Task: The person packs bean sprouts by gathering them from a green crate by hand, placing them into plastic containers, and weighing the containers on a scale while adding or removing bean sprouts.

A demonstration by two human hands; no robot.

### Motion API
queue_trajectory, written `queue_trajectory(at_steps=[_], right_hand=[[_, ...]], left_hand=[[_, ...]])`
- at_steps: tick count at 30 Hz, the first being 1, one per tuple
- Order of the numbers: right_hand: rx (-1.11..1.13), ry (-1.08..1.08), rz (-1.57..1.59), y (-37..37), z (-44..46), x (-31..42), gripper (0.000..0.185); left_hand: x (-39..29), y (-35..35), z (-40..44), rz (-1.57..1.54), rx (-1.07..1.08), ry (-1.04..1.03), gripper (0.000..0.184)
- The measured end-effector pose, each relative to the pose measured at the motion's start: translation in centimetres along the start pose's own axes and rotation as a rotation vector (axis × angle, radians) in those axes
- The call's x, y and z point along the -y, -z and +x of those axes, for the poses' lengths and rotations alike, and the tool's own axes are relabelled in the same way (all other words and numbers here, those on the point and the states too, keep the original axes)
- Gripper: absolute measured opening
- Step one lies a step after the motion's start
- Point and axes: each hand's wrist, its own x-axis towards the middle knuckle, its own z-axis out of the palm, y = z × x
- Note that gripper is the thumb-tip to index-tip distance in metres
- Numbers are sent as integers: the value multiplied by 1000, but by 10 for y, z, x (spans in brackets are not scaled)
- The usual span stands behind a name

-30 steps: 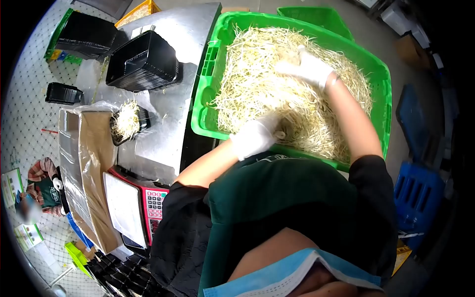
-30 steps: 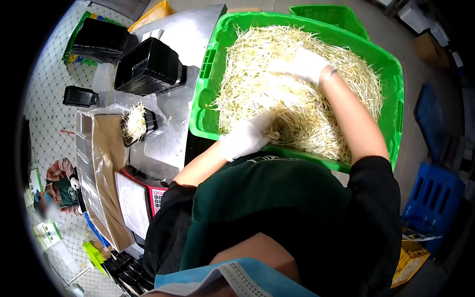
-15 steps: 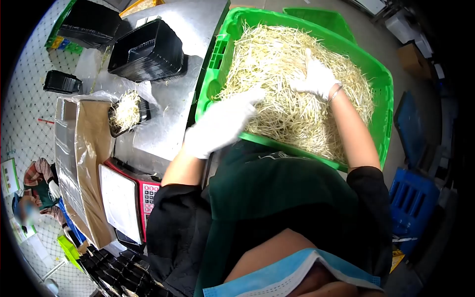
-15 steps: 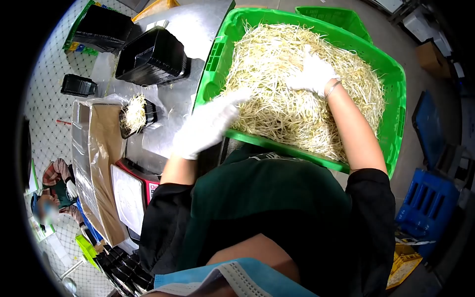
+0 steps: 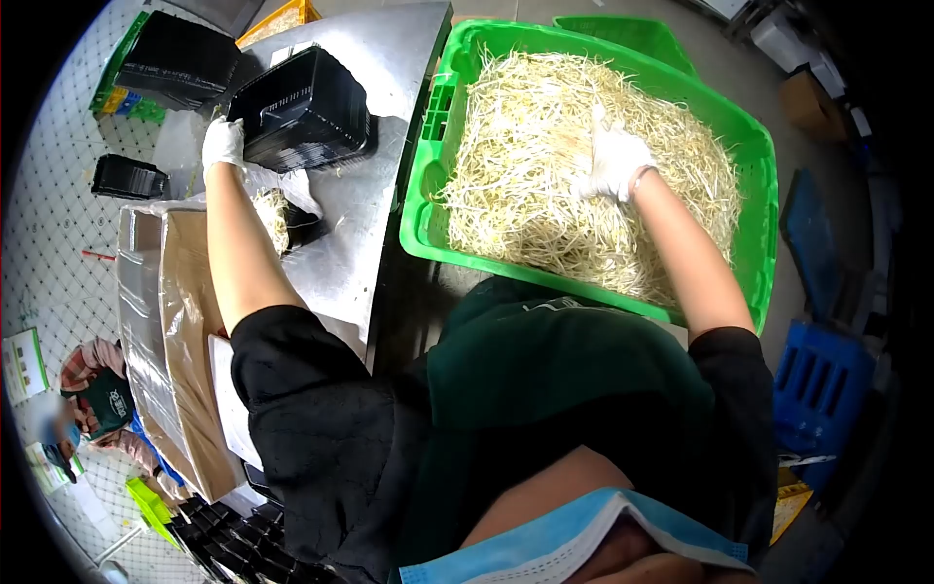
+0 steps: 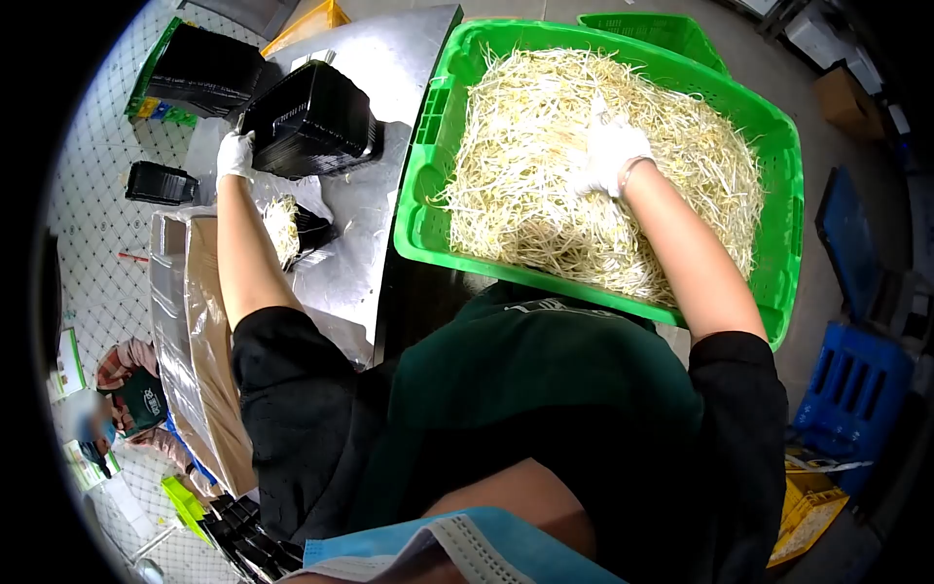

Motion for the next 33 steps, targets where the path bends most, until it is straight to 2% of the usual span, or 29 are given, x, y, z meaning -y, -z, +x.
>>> queue_trajectory(at_steps=[1,3,4,5,7,8,9,10,11,12,13,14,15,17,18,19,20,22,23,24,25,26,27,28,29,31,32,33], right_hand=[[-10,-18,-28,2,0,6,116],[242,-124,38,32,-18,27,117],[44,-116,-5,10,-25,25,109],[45,-113,-17,13,-28,18,109],[50,-98,239,26,-34,8,100],[127,-163,345,37,-33,3,94],[129,-169,345,33,-33,-7,94],[76,-146,701,24,-34,-25,94],[18,-118,1054,16,-37,-46,94],[-46,-83,1404,12,-41,-62,93],[-44,-83,1399,13,-44,-75,93],[-117,-93,1455,14,-48,-87,92],[-191,-103,1510,18,-52,-96,90],[-152,-76,1499,47,-64,-100,96],[-226,29,1463,50,-61,-93,99],[-300,132,1425,50,-56,-85,103],[-303,167,1148,40,-47,-82,105],[-253,159,670,21,-30,-64,111],[-199,127,457,11,-21,-50,113],[-144,110,251,1,-12,-37,116],[-360,228,124,-15,-6,-37,115],[-594,309,-27,-31,0,-37,114],[-360,257,28,-24,3,-34,111],[-244,229,60,-14,2,-29,110],[-129,195,89,-4,0,-24,109],[208,5,87,21,-12,-15,107],[40,47,106,5,-17,-22,103],[35,59,99,-1,-22,-32,103]], left_hand=[[-17,11,-14,70,-11,81,38],[-40,24,-33,175,-20,117,38],[-48,30,-40,270,-34,174,38],[-52,36,-45,335,-3,219,43],[-58,48,-52,450,-39,188,42],[-62,56,-54,451,-98,174,43],[-66,66,-57,452,-156,158,44],[-67,75,-58,393,-232,195,43],[-60,82,-62,274,-360,124,45],[-51,89,-67,-31,-450,52,43],[-44,95,-74,-499,-429,84,32],[-35,103,-86,-816,-432,-2,21],[-48,116,-109,-1314,-321,51,15],[-21,126,-119,-1539,-329,101,10],[11,122,-112,-1619,-201,70,11],[-14,119,-126,-1662,-242,107,15],[-40,117,-141,-1704,-286,142,19],[-125,100,-176,-1724,-185,156,13],[-148,89,-187,-1719,-52,276,10],[-167,66,-199,-1769,-16,246,12],[-180,39,-211,-1502,-73,32,13],[-196,32,-222,-1824,152,139,12],[-212,24,-233,-2112,358,331,12],[-217,11,-242,-2146,322,396,12],[-219,3,-252,-2169,389,380,13],[-218,-1,-264,-2297,424,482,19],[-215,-3,-270,-2272,377,542,26],[-209,-5,-276,-2281,376,528,30]])
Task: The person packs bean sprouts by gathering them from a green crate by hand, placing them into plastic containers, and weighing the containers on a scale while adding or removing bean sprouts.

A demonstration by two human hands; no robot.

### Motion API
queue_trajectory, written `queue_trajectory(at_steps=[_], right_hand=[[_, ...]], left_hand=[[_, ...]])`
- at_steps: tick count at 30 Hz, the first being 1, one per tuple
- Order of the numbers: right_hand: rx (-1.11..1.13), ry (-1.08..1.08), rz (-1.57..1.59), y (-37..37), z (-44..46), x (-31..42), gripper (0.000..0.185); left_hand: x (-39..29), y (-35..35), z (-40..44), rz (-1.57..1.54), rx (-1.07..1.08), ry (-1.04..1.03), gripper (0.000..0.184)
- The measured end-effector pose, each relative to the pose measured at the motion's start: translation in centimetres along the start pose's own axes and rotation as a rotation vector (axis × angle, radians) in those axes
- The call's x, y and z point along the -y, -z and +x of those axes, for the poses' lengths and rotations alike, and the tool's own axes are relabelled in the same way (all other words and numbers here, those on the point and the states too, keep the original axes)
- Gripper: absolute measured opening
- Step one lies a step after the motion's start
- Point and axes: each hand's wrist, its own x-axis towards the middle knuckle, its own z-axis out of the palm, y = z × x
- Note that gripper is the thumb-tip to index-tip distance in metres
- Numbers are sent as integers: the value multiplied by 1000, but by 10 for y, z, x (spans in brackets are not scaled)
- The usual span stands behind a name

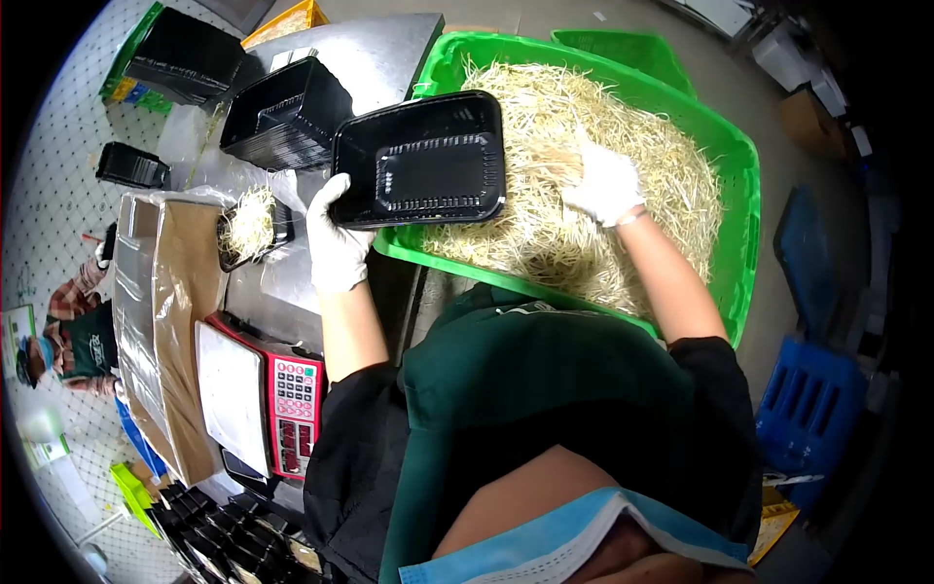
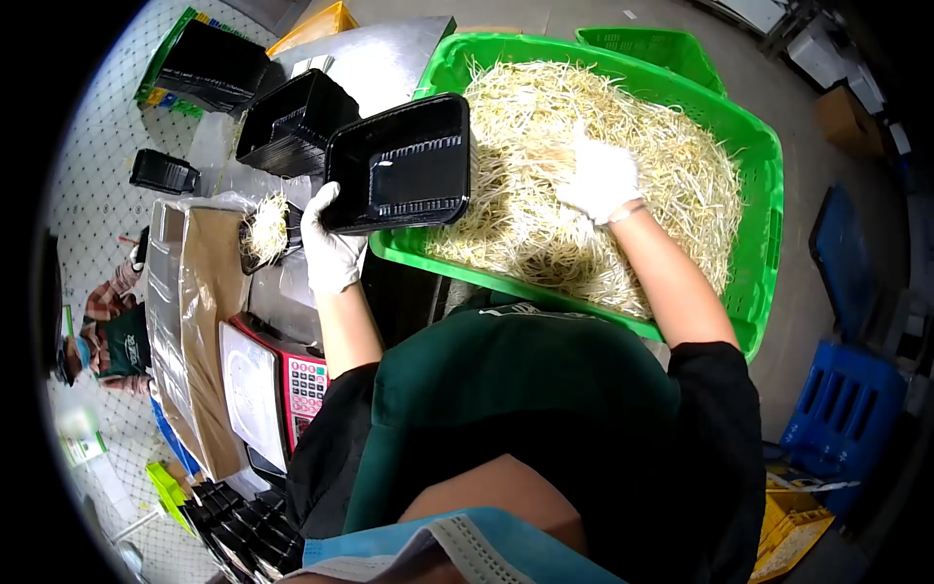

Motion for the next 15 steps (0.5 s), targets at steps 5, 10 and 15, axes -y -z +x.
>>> queue_trajectory(at_steps=[5,10,15], right_hand=[[-280,117,600,11,-10,-57,90],[-216,463,285,99,-21,-41,106],[-418,926,-197,123,9,-7,91]], left_hand=[[9,-8,-17,87,-36,35,31],[48,-91,4,870,84,-549,36],[90,-149,-25,1879,209,-728,57]])
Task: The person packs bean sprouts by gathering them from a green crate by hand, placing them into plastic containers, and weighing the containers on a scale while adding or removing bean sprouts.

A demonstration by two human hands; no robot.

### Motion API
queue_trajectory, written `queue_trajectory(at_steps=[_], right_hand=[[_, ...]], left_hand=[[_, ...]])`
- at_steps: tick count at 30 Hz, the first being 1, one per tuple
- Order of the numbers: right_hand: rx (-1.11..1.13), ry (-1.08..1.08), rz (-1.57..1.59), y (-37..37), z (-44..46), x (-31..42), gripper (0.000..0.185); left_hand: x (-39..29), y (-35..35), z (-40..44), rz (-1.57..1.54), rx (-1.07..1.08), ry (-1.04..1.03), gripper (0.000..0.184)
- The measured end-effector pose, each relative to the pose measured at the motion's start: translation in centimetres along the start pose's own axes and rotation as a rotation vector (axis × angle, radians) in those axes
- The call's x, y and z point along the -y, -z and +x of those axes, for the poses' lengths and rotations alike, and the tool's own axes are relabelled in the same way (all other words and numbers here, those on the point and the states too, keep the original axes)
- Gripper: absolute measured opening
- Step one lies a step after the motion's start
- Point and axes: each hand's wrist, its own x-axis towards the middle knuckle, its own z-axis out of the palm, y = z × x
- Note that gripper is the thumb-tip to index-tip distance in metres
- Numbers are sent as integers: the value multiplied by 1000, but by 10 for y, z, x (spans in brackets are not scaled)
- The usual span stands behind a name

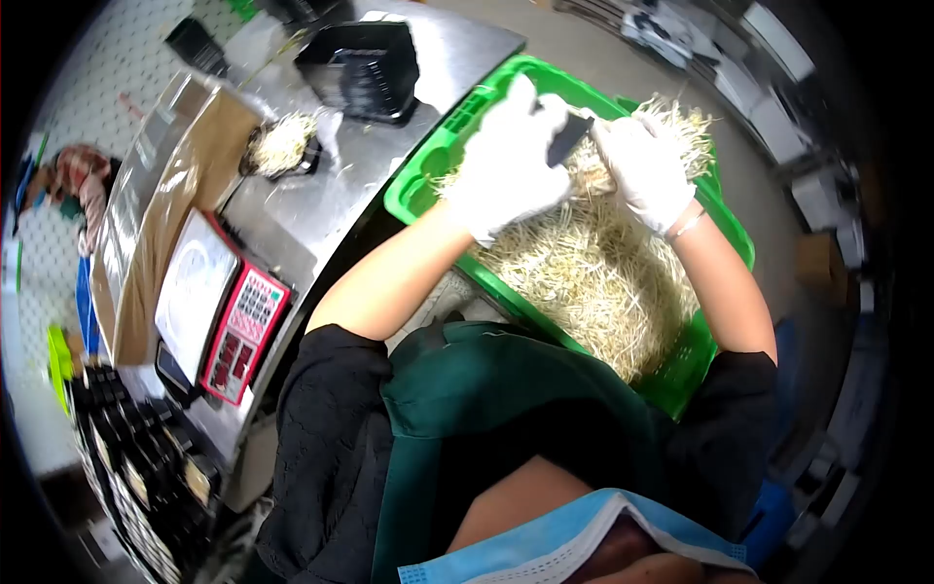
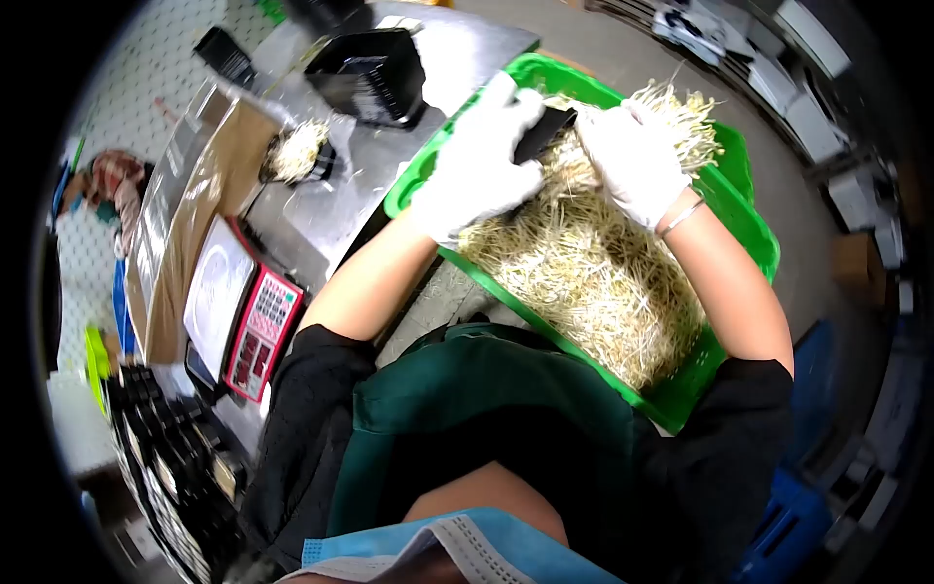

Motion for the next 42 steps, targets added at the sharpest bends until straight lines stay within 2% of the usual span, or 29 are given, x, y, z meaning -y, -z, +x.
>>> queue_trajectory(at_steps=[1,3,5,6,7,9,10,11,12,15,17,22,24,25,26,27,29,30,31,32,33,34,35,36,37,38,39,40,42], right_hand=[[-87,14,-125,-5,16,2,74],[-242,13,-251,-16,50,24,48],[-245,-42,-248,-19,87,70,58],[-363,32,-190,-27,104,87,62],[-375,78,-174,-24,122,110,62],[-220,23,132,-15,160,160,68],[-252,83,165,-9,176,186,69],[-117,48,222,0,196,215,69],[-177,121,270,-5,214,239,71],[-382,319,398,-24,271,320,75],[-269,393,437,-19,305,381,77],[-228,513,514,-17,362,496,71],[63,516,541,-33,377,525,66],[65,528,544,-39,381,531,66],[0,569,520,-45,382,534,65],[-58,607,497,-49,382,537,63],[86,615,445,-55,386,548,61],[193,610,919,-70,392,552,63],[299,577,1393,-79,398,556,65],[358,552,1627,-87,404,549,66],[418,524,1860,-90,410,543,67],[140,834,1165,-78,419,519,69],[73,956,721,-61,425,499,73],[-38,1088,301,-42,432,478,77],[-35,1101,305,-25,437,462,77],[276,1073,366,-10,443,446,79],[588,1026,416,-5,444,432,83],[592,1035,414,-13,441,417,83],[550,936,828,-34,431,399,75]], left_hand=[[2,-5,-7,-73,91,93,61],[21,-17,-25,-288,-1,228,79],[53,-21,-46,-781,-267,310,80],[68,-23,-57,-1012,-419,309,81],[73,-7,-72,-1088,-527,343,79],[83,28,-102,-1228,-762,387,76],[96,43,-116,-1128,-902,294,76],[111,60,-134,-1112,-967,246,76],[124,81,-152,-1093,-1031,197,76],[171,140,-210,-1159,-1287,278,72],[196,181,-262,-1126,-1342,205,71],[247,232,-349,-1102,-1614,329,59],[258,237,-372,-867,-1620,603,49],[266,243,-385,-459,-1464,731,40],[273,247,-398,-248,-1378,667,39],[264,255,-400,-248,-1323,613,40],[247,276,-394,-258,-1273,576,42],[244,291,-385,173,-1133,533,45],[248,293,-381,383,-1042,512,47],[253,295,-377,595,-964,479,49],[261,285,-372,432,-971,410,49],[264,280,-372,352,-978,384,50],[267,275,-371,273,-985,359,50],[268,274,-374,79,-872,357,49],[269,274,-374,-15,-817,355,49],[270,274,-375,-108,-764,358,49],[272,274,-373,91,-723,356,46],[272,276,-369,286,-676,351,43],[265,285,-366,165,-598,418,44]])
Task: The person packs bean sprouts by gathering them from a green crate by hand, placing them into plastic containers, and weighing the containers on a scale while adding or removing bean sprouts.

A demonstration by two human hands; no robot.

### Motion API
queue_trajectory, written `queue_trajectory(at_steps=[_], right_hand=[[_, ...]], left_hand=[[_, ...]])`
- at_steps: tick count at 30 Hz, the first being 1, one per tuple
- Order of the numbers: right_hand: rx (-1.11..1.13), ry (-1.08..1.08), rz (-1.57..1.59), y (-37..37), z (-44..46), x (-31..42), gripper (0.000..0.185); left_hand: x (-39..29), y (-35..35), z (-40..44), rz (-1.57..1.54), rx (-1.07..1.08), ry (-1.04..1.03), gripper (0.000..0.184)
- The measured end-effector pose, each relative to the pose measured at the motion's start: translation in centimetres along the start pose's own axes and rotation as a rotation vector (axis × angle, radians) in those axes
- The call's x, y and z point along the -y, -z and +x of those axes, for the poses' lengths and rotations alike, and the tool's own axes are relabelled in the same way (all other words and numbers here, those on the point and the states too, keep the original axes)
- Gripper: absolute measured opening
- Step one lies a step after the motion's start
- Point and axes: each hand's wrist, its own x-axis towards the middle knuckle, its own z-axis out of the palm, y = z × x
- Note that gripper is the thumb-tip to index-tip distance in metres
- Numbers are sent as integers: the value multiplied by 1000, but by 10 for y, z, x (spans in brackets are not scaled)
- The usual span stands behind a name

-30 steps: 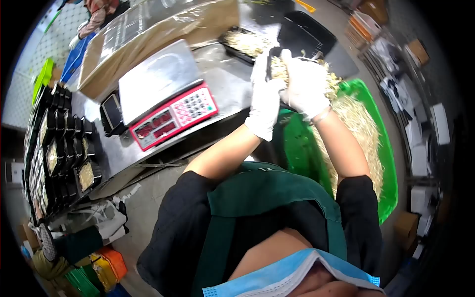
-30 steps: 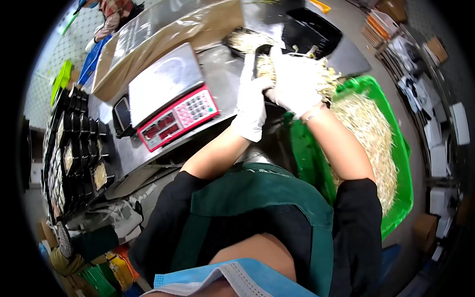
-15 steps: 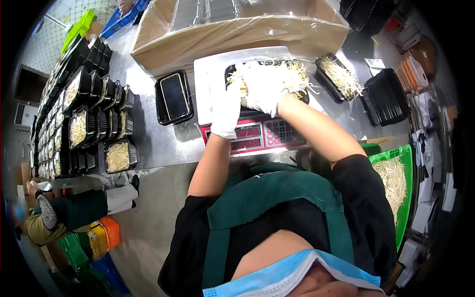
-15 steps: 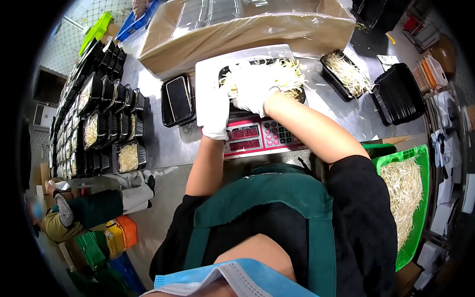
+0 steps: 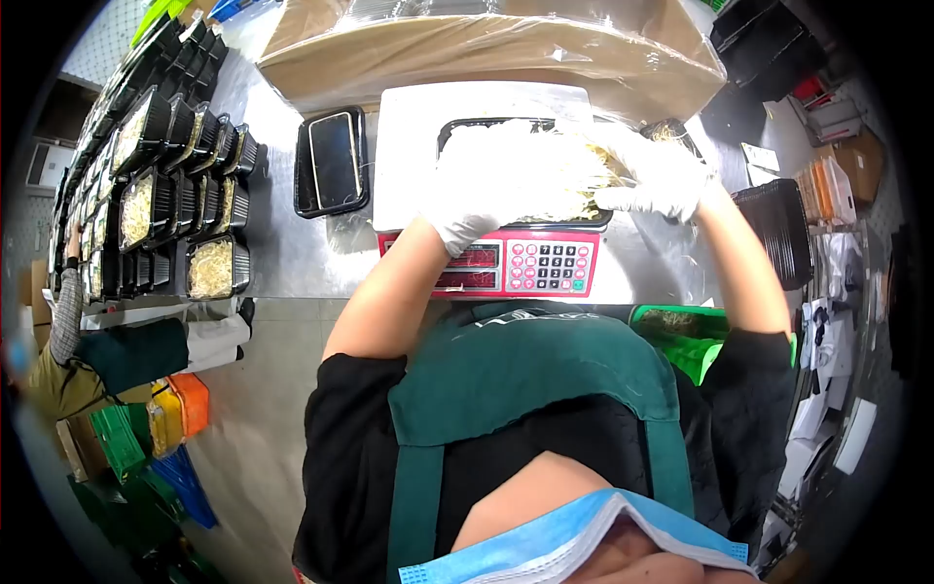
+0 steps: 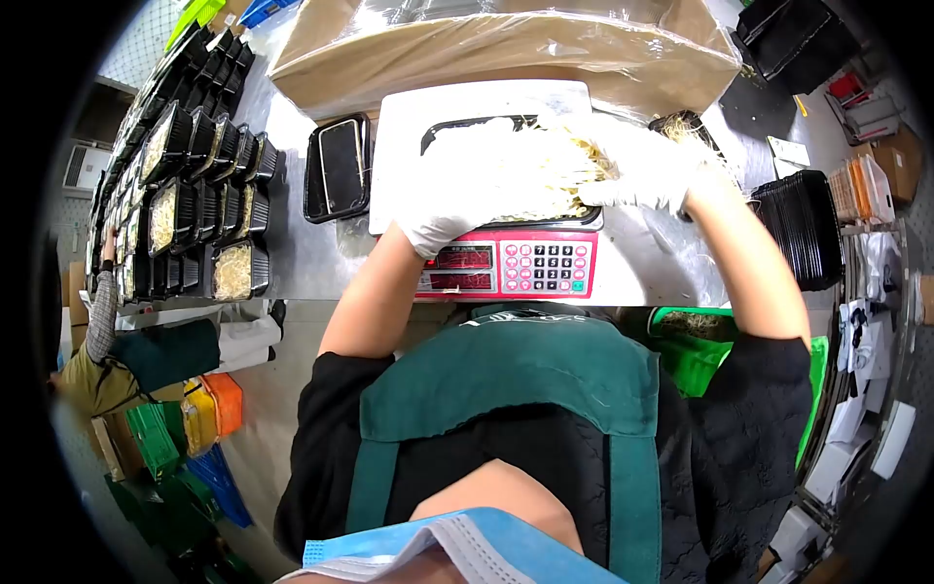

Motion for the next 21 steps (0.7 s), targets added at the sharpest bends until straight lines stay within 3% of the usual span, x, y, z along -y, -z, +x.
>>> queue_trajectory(at_steps=[1,3,4,5,7,8,10,12,15,18,19,20,21], right_hand=[[-70,25,109,-5,-4,-3,72],[-201,-99,-83,-18,-5,-8,56],[-220,-157,48,-25,-2,-20,43],[-220,-154,53,-24,-8,-25,43],[-357,-389,53,-12,-16,-6,36],[-431,-393,129,-12,-29,-31,37],[-599,-372,634,0,-65,-55,37],[-890,-457,482,12,-104,-85,33],[-971,-497,466,21,-159,-159,37],[-657,-660,298,-2,-159,-190,48],[-467,-753,-8,-1,-161,-176,48],[-486,-746,-264,3,-164,-161,48],[-496,-731,-516,6,-165,-146,47]], left_hand=[[-4,4,2,-78,108,80,46],[-8,4,3,-198,119,187,45],[-9,3,3,-313,132,281,44],[-6,1,3,-308,133,286,44],[2,-2,2,275,-9,-10,31],[3,-2,2,279,-8,-5,31],[4,-2,0,363,-6,-61,31],[-4,1,3,396,-3,-68,32],[-8,3,-1,364,12,-21,37],[-11,16,-18,355,29,132,44],[-20,29,-17,417,10,225,48],[-30,49,-16,352,-60,145,54],[2,52,-29,401,-200,47,52]])
